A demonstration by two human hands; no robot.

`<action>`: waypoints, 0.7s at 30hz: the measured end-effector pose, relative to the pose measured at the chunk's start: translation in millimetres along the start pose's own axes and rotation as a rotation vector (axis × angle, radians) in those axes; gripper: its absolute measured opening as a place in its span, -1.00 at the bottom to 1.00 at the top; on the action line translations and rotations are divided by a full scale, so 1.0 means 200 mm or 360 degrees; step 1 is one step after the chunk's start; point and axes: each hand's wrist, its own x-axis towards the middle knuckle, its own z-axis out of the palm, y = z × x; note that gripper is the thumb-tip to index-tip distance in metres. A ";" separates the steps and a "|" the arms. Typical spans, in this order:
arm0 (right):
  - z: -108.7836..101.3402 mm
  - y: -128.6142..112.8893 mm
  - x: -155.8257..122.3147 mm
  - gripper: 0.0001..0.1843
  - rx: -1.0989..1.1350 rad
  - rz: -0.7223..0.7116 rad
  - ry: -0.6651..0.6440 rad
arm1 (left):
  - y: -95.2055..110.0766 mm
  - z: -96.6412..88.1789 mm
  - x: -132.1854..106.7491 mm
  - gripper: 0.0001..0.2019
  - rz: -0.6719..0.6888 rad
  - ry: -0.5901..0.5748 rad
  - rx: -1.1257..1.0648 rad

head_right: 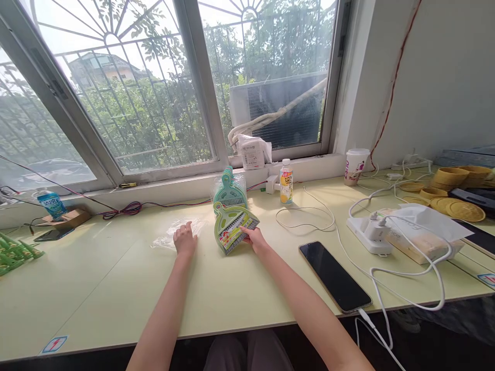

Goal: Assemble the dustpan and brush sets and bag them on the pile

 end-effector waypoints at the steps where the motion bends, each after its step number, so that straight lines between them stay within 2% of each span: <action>1: 0.00 0.00 0.00 -0.75 0.0001 -0.0003 -0.0005 | -0.01 0.00 0.00 -0.55 -0.0010 -0.0055 0.0055; 4: 0.00 0.00 0.00 -0.75 -0.0005 -0.0004 -0.0017 | -0.02 0.00 0.00 -0.61 -0.0092 -0.0289 0.0100; 7: 0.00 0.00 0.00 -0.74 -0.0019 0.0003 -0.0015 | -0.02 -0.02 0.00 -0.56 -0.0121 -0.0424 0.0059; 13: 0.00 0.00 0.00 -0.70 -0.0037 0.0012 -0.0001 | -0.01 -0.04 0.01 -0.53 -0.0141 -0.0438 0.0079; 18: -0.01 0.01 0.02 -0.69 -0.0088 0.0026 -0.0018 | -0.01 -0.01 0.01 -0.67 -0.0115 -0.0405 0.0153; 21: 0.00 0.00 0.01 -0.70 -0.0123 0.0051 -0.0008 | -0.01 0.00 0.01 -0.68 -0.0119 -0.0421 0.0183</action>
